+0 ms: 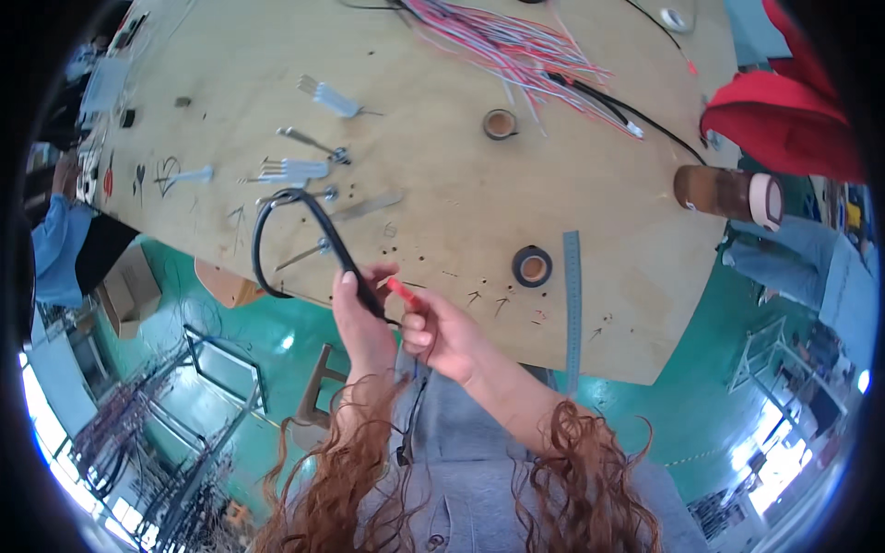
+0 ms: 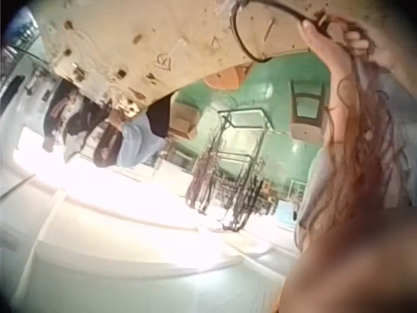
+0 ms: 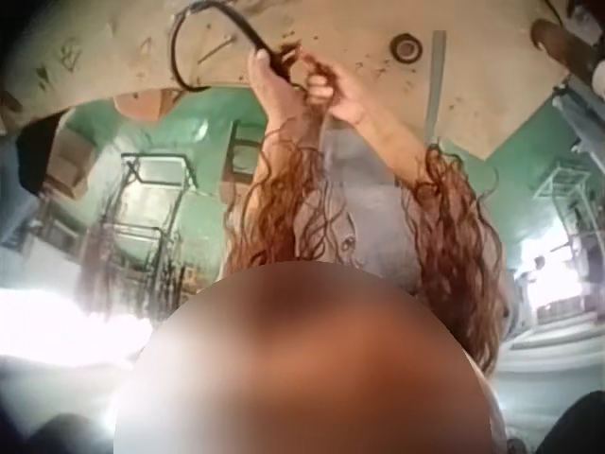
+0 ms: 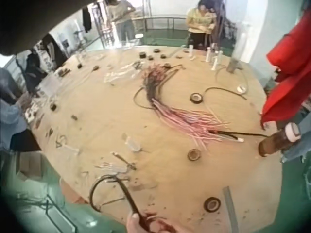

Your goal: Wrap electrical tape around a bundle of wires to secure them on an assembly jig.

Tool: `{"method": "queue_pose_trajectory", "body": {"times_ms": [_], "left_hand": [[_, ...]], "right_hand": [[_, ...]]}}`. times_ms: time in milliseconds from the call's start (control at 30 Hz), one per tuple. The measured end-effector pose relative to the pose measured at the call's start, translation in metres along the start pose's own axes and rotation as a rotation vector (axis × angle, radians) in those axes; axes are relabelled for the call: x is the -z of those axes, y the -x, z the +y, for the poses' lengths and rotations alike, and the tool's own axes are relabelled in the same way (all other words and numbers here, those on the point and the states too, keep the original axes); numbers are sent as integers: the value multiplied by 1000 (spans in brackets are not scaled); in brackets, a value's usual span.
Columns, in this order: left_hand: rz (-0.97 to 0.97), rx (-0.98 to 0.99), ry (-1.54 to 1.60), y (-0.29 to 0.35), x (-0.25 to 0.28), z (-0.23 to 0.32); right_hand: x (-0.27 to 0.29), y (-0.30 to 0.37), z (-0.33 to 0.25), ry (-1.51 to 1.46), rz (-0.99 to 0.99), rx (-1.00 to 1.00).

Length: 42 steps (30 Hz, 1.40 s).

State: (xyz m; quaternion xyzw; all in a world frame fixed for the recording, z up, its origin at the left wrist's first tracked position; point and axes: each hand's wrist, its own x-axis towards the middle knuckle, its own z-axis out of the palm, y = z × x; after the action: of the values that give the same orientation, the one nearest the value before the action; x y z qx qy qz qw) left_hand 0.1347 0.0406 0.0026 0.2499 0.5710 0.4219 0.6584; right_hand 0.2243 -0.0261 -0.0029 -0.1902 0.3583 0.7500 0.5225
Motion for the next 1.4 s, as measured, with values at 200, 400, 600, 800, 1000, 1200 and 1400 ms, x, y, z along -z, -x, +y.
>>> {"method": "queue_pose_trajectory", "body": {"times_ms": [200, 400, 600, 800, 1000, 1200, 1400], "left_hand": [[-54, 62, -142, -5, 23, 8], [-94, 112, -132, -9, 29, 17], [-112, 127, -199, -6, 31, 23], [-131, 90, -209, -11, 38, 19], [-121, 82, -198, -12, 37, 15], [-110, 183, -111, -8, 34, 20], [-108, 241, 92, -5, 34, 18]], "right_hand": [[-3, -2, 23, 897, 195, -57], [-51, 13, 14, 2407, -295, 1307], [-50, 11, 21, 2760, -410, 1297], [-64, 3, 19, 2840, -385, 1132], [-49, -1, 15, 1503, 241, 247], [-8, 10, 54, 1369, 178, 500], [-30, 5, 30, 1677, -10, 671]]}}
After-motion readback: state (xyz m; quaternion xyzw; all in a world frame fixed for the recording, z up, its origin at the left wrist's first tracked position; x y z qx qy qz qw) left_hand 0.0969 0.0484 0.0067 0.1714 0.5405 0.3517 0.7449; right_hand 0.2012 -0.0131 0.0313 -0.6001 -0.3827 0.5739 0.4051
